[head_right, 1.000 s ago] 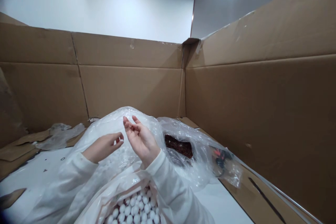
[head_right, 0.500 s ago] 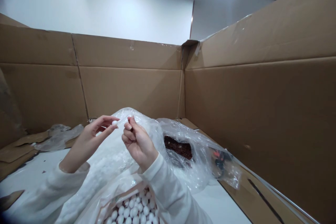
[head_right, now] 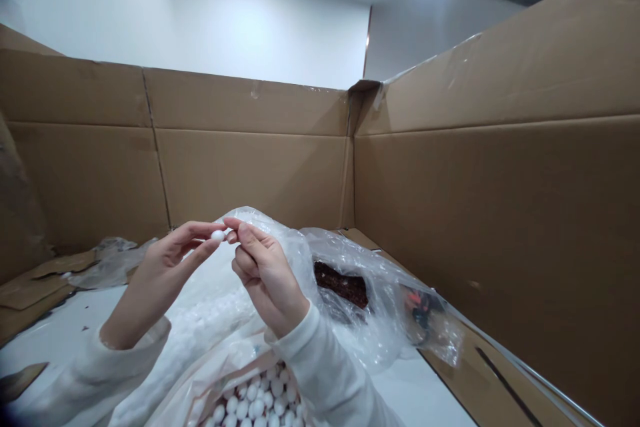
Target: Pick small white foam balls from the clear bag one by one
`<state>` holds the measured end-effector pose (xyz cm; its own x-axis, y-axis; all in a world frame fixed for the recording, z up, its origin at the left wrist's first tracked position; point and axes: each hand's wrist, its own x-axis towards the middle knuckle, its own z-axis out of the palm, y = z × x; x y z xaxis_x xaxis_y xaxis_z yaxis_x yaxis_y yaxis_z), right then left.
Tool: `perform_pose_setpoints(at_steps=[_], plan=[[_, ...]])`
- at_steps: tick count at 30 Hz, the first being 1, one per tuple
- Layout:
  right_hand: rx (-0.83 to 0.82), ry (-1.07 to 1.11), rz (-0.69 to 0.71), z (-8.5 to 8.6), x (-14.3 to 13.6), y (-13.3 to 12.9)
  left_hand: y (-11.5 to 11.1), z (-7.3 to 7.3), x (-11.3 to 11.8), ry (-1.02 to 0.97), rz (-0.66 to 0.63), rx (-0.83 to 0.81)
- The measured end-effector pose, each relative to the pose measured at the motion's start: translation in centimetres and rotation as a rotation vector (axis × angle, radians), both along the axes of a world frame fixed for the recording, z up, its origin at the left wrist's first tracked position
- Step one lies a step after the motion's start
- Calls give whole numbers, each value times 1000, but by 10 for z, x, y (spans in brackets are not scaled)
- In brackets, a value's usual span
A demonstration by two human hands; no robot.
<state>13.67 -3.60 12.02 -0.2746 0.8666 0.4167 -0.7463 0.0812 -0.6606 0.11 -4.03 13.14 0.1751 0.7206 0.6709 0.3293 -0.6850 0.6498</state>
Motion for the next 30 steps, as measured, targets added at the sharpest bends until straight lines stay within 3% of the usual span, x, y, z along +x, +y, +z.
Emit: perform_pose_setpoints(at_steps=[15, 19, 25, 30], plan=[[-67, 25, 36, 1, 3, -3, -6, 2, 2, -142, 37, 63], [-21, 30, -27, 1, 4, -1, -5, 1, 2, -193, 46, 59], [98, 14, -112, 1, 4, -2, -7, 1, 3, -109, 23, 68], [124, -49, -78, -1, 2, -4, -8, -1, 6, -67, 9, 116]])
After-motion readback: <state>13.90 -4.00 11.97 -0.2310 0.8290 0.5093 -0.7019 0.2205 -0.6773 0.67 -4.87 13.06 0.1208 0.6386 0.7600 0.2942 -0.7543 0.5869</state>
